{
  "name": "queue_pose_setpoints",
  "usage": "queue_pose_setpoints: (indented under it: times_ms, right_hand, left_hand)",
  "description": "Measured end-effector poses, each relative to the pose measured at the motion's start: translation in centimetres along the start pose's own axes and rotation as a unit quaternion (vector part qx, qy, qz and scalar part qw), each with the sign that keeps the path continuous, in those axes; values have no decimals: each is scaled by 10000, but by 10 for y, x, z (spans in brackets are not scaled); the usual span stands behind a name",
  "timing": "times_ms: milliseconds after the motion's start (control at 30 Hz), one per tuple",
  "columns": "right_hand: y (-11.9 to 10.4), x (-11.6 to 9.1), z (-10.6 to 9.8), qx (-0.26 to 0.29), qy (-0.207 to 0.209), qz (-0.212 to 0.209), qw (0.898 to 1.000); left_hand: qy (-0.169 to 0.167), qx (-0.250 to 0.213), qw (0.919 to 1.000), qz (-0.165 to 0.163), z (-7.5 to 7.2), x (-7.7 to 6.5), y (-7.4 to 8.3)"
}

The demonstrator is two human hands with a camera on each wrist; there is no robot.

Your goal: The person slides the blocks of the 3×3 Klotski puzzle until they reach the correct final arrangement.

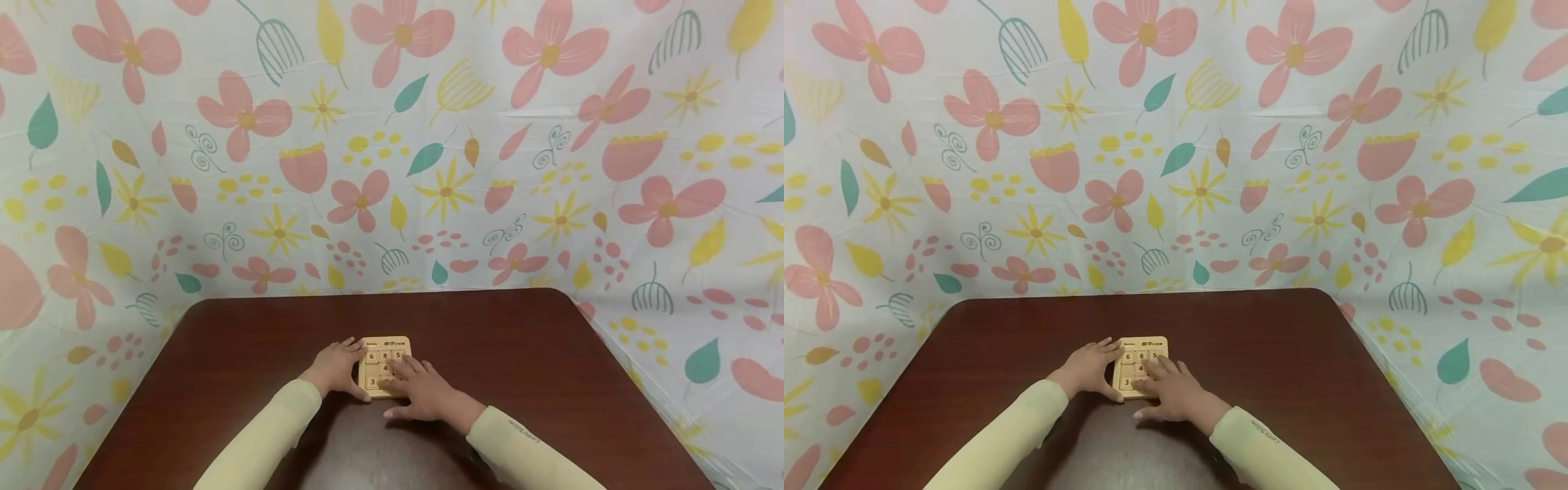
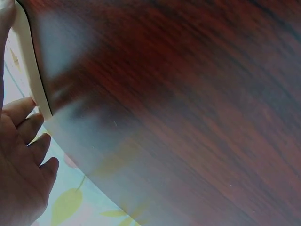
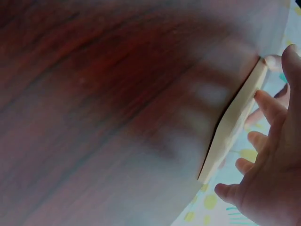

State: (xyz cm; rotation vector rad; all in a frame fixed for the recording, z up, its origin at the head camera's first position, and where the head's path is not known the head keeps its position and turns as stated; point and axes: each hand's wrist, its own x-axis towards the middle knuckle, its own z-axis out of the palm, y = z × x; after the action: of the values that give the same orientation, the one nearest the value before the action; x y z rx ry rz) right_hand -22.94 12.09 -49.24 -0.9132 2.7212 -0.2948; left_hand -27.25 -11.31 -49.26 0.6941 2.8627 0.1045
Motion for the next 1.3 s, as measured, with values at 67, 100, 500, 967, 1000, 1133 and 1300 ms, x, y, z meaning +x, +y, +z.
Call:
queue_pose_setpoints:
  times_ms: [67, 100, 500, 967, 1000, 1133, 1300]
  right_hand:
    - [3, 0, 1, 85, 135, 38, 9999]
    - [5, 0, 1, 127, 230, 86, 9996]
    - [10, 11, 3, -115, 606, 159, 9980]
    - [15, 11, -5, 108, 526, 462, 9975]
    - [18, 9, -7, 137, 526, 532, 9971]
    - [32, 1, -9, 153, 641, 788, 9947]
    - [41, -3, -10, 159, 730, 897, 9932]
  left_hand:
    - [-4, 34, 10000, -17, 1, 0, 0]
    - [1, 60, 10000, -18, 2, 1, -1]
    - [-24, 84, 10000, -21, 2, 1, -2]
    - [-28, 115, 9999, -18, 3, 4, -3]
    - [-16, 128, 9999, -24, 4, 4, -3]
    - [5, 119, 9999, -42, 5, 3, -4]
    - [-7, 74, 10000, -12, 4, 1, -2]
